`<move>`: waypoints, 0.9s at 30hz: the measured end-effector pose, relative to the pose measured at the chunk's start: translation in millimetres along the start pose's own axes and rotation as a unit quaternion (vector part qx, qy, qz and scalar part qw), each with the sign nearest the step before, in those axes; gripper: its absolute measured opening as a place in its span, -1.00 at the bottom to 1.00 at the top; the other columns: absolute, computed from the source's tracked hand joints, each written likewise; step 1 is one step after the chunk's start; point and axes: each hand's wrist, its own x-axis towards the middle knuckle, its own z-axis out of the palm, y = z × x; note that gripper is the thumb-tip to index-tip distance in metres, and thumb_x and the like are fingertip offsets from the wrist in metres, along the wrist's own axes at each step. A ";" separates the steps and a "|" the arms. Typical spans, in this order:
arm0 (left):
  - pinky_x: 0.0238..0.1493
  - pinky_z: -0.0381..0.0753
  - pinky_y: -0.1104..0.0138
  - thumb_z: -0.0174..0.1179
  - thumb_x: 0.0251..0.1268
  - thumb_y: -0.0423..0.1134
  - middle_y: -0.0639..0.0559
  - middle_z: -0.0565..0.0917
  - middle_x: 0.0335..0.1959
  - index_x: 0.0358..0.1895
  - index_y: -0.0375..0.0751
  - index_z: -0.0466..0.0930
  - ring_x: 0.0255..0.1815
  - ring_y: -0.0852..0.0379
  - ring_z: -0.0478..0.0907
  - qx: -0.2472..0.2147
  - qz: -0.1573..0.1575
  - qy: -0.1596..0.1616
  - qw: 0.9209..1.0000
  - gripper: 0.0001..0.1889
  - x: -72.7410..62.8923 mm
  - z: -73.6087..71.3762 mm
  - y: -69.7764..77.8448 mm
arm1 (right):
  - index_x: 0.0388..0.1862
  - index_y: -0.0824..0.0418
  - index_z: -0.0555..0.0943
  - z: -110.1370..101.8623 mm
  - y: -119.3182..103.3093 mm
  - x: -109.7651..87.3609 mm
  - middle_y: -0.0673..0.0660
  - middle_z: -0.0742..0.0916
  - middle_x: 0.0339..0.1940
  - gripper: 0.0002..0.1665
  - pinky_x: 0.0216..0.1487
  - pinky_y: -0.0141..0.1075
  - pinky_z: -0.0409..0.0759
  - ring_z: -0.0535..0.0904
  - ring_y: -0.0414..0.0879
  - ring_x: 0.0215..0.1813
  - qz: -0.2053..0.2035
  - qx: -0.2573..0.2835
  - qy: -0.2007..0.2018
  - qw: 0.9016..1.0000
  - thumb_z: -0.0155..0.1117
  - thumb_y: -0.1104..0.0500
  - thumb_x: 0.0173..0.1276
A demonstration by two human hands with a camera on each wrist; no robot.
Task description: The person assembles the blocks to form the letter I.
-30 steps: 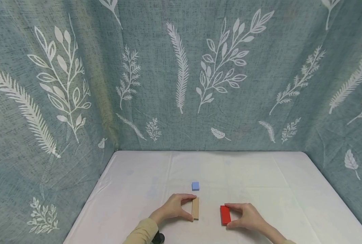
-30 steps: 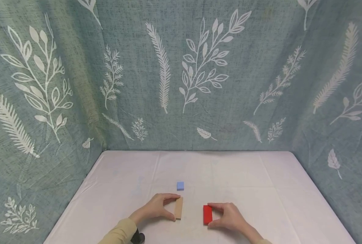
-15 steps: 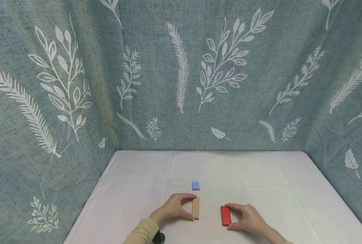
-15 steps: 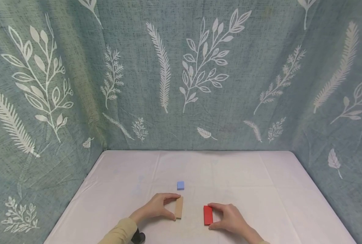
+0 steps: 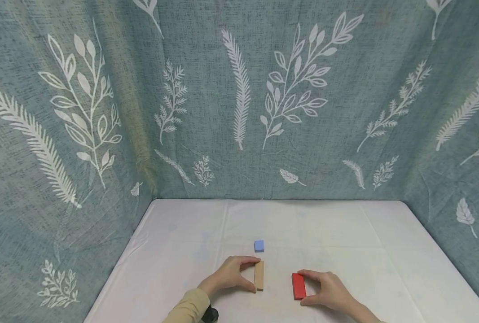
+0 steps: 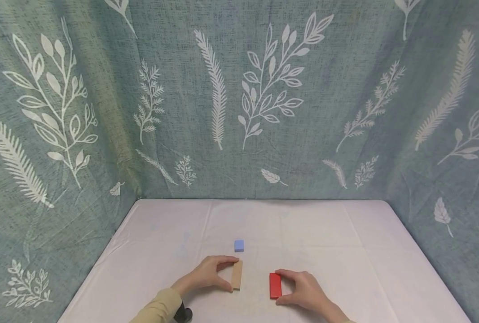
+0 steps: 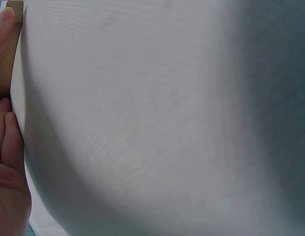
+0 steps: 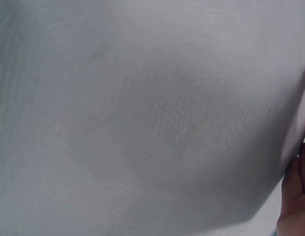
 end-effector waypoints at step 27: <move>0.29 0.47 0.41 0.55 -0.25 -0.26 -0.11 0.58 0.19 0.17 -0.25 0.52 0.26 -0.06 0.48 -0.012 0.009 0.001 1.000 -0.26 -1.1 0.0 -0.8 | 0.10 0.19 0.61 -14.4 1.8 3.3 0.07 0.73 0.03 -0.31 0.08 -0.17 0.67 0.62 -0.16 0.13 -0.024 0.090 0.003 0.996 0.45 -0.15 0.04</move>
